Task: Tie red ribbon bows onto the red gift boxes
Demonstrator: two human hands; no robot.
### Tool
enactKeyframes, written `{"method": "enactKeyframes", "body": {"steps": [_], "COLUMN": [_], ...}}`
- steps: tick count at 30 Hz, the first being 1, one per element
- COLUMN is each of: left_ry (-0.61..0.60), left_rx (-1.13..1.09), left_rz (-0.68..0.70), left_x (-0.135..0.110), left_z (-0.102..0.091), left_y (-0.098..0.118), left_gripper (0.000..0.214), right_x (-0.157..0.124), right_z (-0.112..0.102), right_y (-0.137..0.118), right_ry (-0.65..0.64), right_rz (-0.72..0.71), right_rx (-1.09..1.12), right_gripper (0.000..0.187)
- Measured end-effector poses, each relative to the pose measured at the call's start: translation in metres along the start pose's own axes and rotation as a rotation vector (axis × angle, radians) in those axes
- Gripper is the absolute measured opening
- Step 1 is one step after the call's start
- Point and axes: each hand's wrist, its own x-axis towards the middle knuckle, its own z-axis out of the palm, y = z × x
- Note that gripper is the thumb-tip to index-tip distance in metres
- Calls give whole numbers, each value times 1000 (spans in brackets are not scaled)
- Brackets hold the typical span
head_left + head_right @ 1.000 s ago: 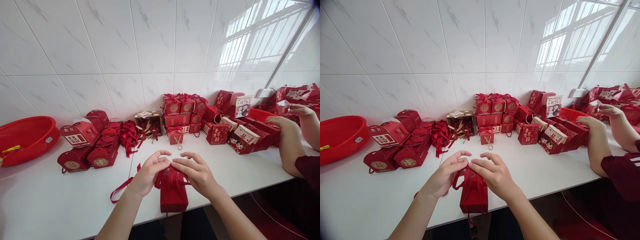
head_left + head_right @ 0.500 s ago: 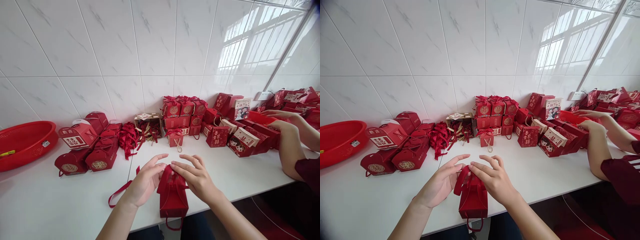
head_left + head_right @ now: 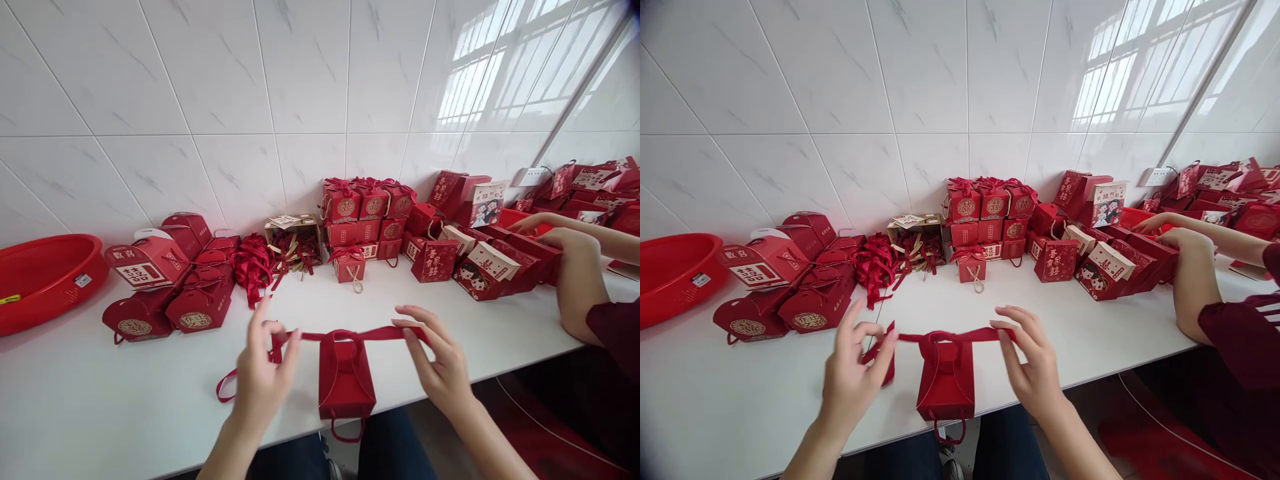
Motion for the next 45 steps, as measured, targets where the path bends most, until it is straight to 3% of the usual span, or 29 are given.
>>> {"method": "enactKeyframes", "body": {"steps": [2, 4, 8, 11, 15, 21, 26, 33, 40, 45], "left_ry": [117, 152, 26, -86, -88, -287, -347, -352, -357, -297], "left_rx": [91, 167, 213, 239, 233, -225, -323, -272, -279, -246], "left_rz": [-36, -109, -200, -161, -110, -369, -408, -369, -372, -528], "left_x": [-6, -15, -37, -46, -44, -42, -45, -49, -50, -49], "left_z": [-13, -24, -27, -15, 1, 24, 38, 40, 39, 41], "left_y": [-19, -45, -98, -116, -96, -43, -24, -27, -26, -24], "left_gripper": [71, 73, 77, 58, 31, 31, 24, 23, 22, 48], "right_x": [-19, -42, -87, -101, -87, -55, -44, -53, -64, -61], "right_z": [-18, -32, -39, -31, -16, 16, 31, 41, 49, 48], "right_y": [10, 26, 58, 70, 59, 19, -6, -15, -8, -15], "right_ry": [31, 64, -9, -66, 7, -337, -526, -456, -363, -387], "right_rz": [145, 315, 608, 712, 746, 562, 449, 501, 419, 436], "right_rx": [-55, -151, -245, -243, -234, 102, 177, 130, 109, 143], "right_gripper": [19, 19, 30, 35, 37, 29, 55, 55, 55, 54]}}
